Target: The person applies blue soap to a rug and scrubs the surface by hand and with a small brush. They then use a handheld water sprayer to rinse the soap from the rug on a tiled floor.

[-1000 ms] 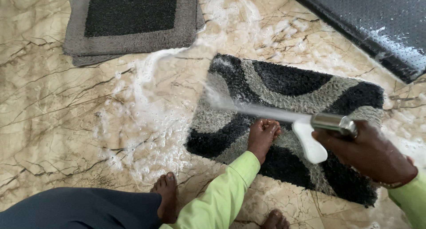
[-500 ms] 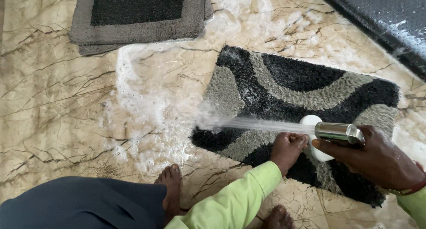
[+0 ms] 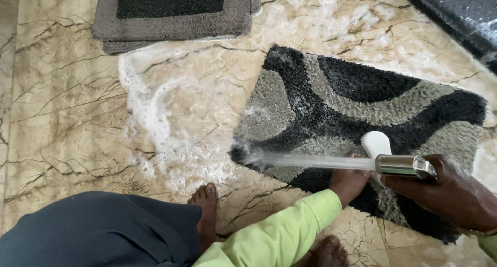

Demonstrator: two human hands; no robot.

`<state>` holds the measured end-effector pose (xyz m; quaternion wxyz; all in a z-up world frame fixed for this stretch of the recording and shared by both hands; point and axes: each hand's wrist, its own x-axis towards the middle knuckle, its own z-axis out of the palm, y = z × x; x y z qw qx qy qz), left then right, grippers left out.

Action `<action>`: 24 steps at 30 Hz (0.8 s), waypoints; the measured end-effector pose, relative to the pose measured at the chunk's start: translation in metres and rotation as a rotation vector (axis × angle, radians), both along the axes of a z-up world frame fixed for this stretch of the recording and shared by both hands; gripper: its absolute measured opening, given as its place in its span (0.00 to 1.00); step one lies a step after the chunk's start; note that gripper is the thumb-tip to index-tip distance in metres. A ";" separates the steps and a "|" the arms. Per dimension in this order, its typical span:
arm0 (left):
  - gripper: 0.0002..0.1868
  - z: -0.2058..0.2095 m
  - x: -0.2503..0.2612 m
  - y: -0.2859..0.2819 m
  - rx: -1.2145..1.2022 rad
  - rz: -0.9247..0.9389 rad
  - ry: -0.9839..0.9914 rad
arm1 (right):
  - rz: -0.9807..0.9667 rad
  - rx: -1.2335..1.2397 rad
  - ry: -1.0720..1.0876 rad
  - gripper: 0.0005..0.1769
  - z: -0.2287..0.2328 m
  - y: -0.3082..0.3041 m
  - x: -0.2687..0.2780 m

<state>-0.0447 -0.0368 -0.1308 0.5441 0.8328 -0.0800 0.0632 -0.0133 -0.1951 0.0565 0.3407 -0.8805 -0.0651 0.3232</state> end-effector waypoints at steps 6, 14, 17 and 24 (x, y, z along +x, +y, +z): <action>0.12 0.020 -0.006 -0.009 -0.533 0.000 0.627 | 0.127 -0.096 -0.173 0.20 -0.011 -0.013 0.012; 0.11 0.020 0.000 -0.008 -0.514 -0.017 0.590 | -0.057 -0.154 0.106 0.18 -0.018 -0.005 0.004; 0.10 0.014 -0.001 -0.010 -0.558 0.005 0.607 | -0.153 -0.057 0.127 0.20 -0.029 -0.021 0.008; 0.12 0.003 -0.012 -0.018 -0.544 -0.022 0.567 | -0.307 -0.030 -0.097 0.23 -0.052 -0.072 0.017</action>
